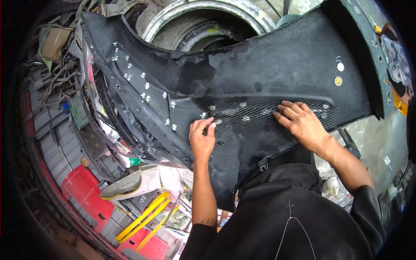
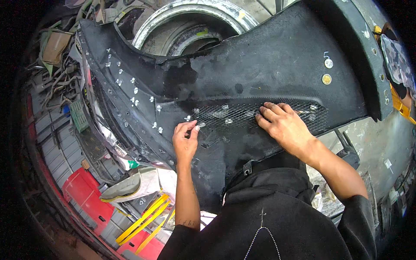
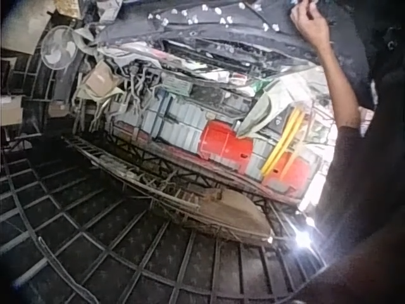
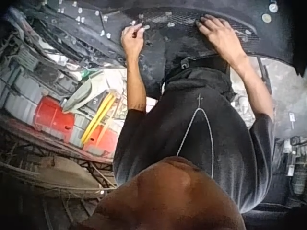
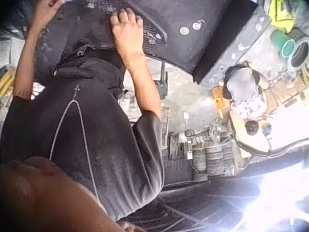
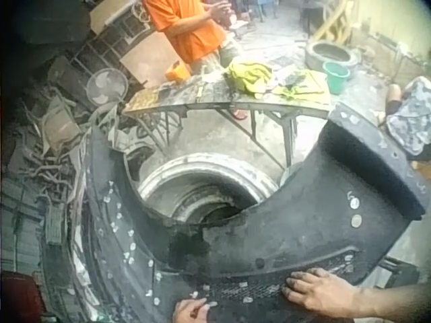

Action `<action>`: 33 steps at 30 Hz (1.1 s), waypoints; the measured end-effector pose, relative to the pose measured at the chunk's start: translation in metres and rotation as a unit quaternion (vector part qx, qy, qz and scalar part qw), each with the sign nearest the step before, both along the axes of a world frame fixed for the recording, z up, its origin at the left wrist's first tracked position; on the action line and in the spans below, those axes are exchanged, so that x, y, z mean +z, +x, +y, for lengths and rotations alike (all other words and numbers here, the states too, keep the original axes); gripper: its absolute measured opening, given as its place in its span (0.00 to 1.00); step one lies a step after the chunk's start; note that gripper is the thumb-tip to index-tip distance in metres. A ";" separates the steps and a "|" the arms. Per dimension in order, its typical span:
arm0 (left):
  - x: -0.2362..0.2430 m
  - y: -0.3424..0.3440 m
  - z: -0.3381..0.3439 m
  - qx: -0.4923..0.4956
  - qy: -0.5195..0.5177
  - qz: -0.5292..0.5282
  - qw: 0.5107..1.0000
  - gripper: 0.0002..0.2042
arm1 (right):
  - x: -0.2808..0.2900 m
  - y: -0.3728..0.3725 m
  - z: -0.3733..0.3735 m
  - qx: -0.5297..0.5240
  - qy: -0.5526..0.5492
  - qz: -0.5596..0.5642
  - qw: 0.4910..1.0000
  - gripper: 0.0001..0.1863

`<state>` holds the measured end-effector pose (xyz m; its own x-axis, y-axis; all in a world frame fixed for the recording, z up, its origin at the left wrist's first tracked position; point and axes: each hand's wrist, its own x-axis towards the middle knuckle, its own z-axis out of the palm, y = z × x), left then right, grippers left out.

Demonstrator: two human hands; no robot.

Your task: The recorder is attaching a mesh screen to a car body panel using adhesive.

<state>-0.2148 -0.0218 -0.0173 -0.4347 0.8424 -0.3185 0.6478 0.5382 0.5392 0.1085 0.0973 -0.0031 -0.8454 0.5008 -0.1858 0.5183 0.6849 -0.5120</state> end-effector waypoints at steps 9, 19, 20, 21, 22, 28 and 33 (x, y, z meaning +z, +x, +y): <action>0.007 0.000 0.011 -0.120 0.030 0.013 0.992 0.18 | 0.000 -0.001 -0.001 0.019 0.020 -0.015 1.000 0.23; 0.006 0.004 0.002 -0.062 0.065 -0.002 0.996 0.14 | 0.034 0.013 0.016 -0.054 -0.055 0.015 0.997 0.26; 0.005 0.006 -0.005 -0.061 0.059 -0.003 0.996 0.14 | 0.037 0.014 0.015 -0.067 -0.064 0.014 0.996 0.28; 0.002 0.010 -0.009 -0.020 0.064 -0.011 0.998 0.13 | 0.036 0.021 0.013 -0.081 -0.074 0.002 0.994 0.31; -0.001 0.012 -0.012 0.021 0.069 -0.020 0.997 0.12 | 0.035 0.022 0.014 -0.080 -0.075 -0.004 0.994 0.31; 0.012 0.035 -0.009 0.231 0.081 -0.081 0.966 0.16 | 0.030 0.029 0.017 -0.121 -0.113 -0.025 0.986 0.30; 0.008 0.060 0.002 -0.102 0.121 0.104 0.982 0.13 | 0.027 0.031 0.015 -0.115 -0.086 -0.051 0.988 0.28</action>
<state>-0.1550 -0.0194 -0.0095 -0.2830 0.9589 -0.0205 0.8385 0.2577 0.4801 0.1392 0.1120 0.0235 -0.6856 0.6309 -0.3631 0.7048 0.4505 -0.5480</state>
